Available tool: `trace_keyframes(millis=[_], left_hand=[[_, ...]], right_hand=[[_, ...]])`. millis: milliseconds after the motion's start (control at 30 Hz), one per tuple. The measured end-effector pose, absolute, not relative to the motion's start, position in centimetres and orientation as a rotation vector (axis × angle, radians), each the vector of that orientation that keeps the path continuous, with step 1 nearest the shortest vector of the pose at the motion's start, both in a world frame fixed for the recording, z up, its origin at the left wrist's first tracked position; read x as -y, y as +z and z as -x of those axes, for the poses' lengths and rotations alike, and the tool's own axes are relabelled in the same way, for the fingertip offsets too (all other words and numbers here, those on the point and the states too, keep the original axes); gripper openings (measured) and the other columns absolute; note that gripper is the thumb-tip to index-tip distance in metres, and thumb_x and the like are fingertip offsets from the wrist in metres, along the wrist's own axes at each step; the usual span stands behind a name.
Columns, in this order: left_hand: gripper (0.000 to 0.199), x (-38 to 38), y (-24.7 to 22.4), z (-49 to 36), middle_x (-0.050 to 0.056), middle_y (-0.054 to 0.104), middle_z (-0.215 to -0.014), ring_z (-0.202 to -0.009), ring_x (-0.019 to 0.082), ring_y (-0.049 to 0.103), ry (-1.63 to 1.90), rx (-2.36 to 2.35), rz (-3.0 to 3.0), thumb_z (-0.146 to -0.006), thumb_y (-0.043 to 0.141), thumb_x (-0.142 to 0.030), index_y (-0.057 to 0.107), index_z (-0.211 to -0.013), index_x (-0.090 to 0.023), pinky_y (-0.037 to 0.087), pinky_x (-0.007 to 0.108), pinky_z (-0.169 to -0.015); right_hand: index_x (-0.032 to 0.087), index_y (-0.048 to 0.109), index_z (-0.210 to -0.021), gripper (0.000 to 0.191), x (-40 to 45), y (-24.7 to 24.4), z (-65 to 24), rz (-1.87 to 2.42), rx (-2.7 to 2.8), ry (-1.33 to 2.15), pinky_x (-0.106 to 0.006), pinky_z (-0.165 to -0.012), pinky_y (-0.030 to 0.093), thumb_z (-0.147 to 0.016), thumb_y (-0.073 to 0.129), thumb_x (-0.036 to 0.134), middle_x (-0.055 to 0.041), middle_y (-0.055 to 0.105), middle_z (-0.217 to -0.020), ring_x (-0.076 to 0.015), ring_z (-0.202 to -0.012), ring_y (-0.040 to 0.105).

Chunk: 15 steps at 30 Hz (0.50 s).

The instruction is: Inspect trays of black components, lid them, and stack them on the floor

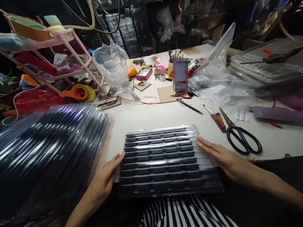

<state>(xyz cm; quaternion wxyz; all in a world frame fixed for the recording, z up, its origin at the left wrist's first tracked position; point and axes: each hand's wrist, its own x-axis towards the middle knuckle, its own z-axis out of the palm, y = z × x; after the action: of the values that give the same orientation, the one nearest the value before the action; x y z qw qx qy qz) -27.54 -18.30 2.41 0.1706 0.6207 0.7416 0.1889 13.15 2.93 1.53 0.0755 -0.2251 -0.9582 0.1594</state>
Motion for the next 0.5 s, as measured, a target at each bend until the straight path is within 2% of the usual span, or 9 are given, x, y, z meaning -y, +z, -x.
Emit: trace_keyframes(millis=[100,200,300,400,500], left_hand=[[0.069,21.2,2.1,27.4,0.001,0.036,-0.149,-0.138,0.023,0.028,0.384,-2.026,-1.906,-0.084,0.037,-0.010,0.022,-0.148,-0.031,0.029,0.043,-0.111],[0.076,22.2,0.4,26.9,0.004,0.036,-0.149,-0.138,0.026,0.028,0.367,-2.107,-2.030,-0.083,0.042,-0.010,0.013,-0.149,-0.031,0.027,0.048,-0.110],[0.062,21.9,-0.6,26.6,0.007,0.051,-0.139,-0.133,0.028,0.040,0.509,-2.188,-2.049,-0.086,0.044,-0.016,0.030,-0.145,-0.029,0.031,0.050,-0.107],[0.045,20.4,0.7,26.3,0.008,0.059,-0.130,-0.124,0.027,0.050,0.742,-2.216,-1.864,-0.087,0.045,-0.029,0.051,-0.131,-0.025,0.037,0.045,-0.103],[0.041,17.5,3.6,26.0,0.011,0.065,-0.113,-0.105,0.027,0.060,1.115,-2.375,-1.576,-0.085,0.043,-0.042,0.061,-0.113,-0.018,0.044,0.041,-0.093]], right_hand=[[0.027,0.015,-0.151,0.076,-1.4,1.5,-15.0,0.638,2.935,0.522,-0.043,-0.108,0.039,-0.082,0.042,0.008,-0.0043,0.017,-0.156,-0.0260,-0.140,0.027],[0.025,0.015,-0.151,0.072,-1.1,0.1,-14.8,0.629,2.844,0.376,-0.049,-0.105,0.040,-0.088,0.050,0.020,-0.0108,0.018,-0.156,-0.0298,-0.139,0.029],[0.022,0.022,-0.149,0.067,-2.0,-1.1,-14.3,0.550,2.698,0.355,-0.051,-0.104,0.040,-0.090,0.054,0.026,-0.0146,0.027,-0.152,-0.0298,-0.137,0.034],[0.024,0.042,-0.139,0.051,-3.8,-0.4,-13.9,0.603,2.561,0.513,-0.047,-0.102,0.043,-0.090,0.053,0.034,-0.0104,0.044,-0.144,-0.0275,-0.127,0.048],[0.026,0.058,-0.121,0.041,-5.6,2.3,-12.2,0.822,2.360,0.610,-0.045,-0.095,0.046,-0.093,0.038,0.050,-0.0075,0.064,-0.123,-0.0270,-0.109,0.062]])
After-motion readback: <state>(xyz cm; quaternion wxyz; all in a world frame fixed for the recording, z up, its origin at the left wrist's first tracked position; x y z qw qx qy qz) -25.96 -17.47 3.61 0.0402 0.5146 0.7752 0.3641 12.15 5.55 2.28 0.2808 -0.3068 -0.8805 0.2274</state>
